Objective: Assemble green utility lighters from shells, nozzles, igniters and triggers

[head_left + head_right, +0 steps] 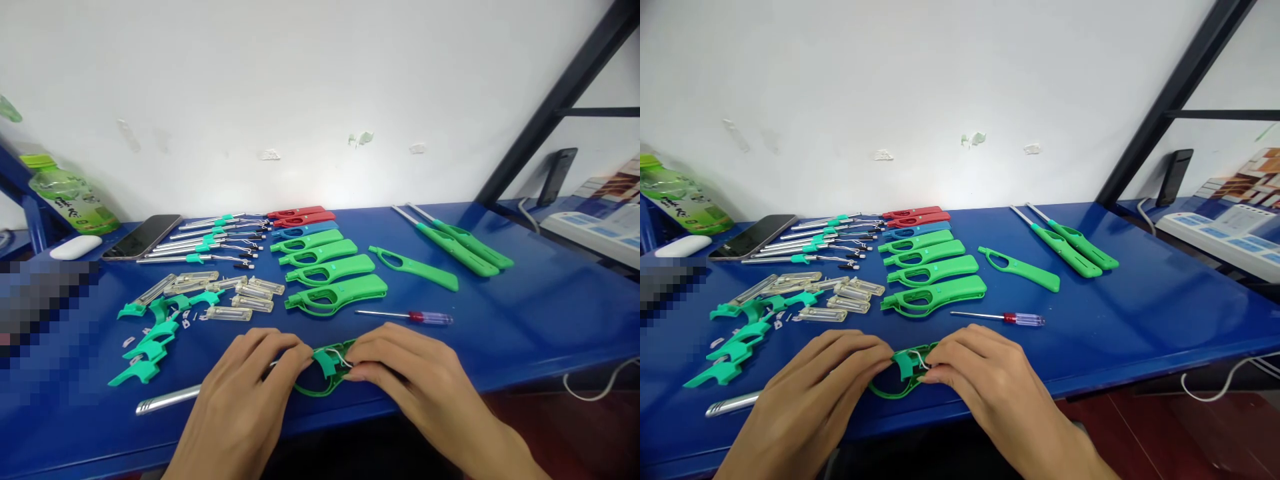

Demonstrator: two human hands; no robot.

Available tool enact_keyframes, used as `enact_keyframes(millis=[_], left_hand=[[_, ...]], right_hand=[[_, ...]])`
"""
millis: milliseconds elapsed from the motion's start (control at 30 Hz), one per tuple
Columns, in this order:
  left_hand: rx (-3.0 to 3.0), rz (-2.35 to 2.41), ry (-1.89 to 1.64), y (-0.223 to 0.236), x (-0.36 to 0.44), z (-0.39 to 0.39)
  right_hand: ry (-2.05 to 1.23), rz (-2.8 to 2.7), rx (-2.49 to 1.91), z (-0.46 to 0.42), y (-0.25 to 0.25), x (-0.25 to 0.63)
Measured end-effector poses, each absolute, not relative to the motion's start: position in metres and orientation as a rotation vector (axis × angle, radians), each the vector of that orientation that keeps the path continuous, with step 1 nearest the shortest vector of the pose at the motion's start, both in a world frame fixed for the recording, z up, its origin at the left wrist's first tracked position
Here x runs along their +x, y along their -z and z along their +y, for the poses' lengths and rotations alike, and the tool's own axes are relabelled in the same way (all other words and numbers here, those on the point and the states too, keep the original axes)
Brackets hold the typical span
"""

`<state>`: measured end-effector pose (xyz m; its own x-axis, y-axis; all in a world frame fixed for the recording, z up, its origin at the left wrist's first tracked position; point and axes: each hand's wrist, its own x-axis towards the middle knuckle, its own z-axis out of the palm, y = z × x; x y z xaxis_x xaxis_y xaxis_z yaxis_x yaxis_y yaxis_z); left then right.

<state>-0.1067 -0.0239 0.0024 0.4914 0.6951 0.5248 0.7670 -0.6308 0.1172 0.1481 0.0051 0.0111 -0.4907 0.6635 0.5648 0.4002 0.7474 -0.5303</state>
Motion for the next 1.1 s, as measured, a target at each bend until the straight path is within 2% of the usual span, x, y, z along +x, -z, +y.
enact_keyframes(millis=[1100], left_hand=[[-2.590, -1.244, 0.903, -0.0072, -0.1065, -0.0262]], right_hand=[[-0.441, -2.129, -0.852, 0.0016, -0.0081, 0.1483]])
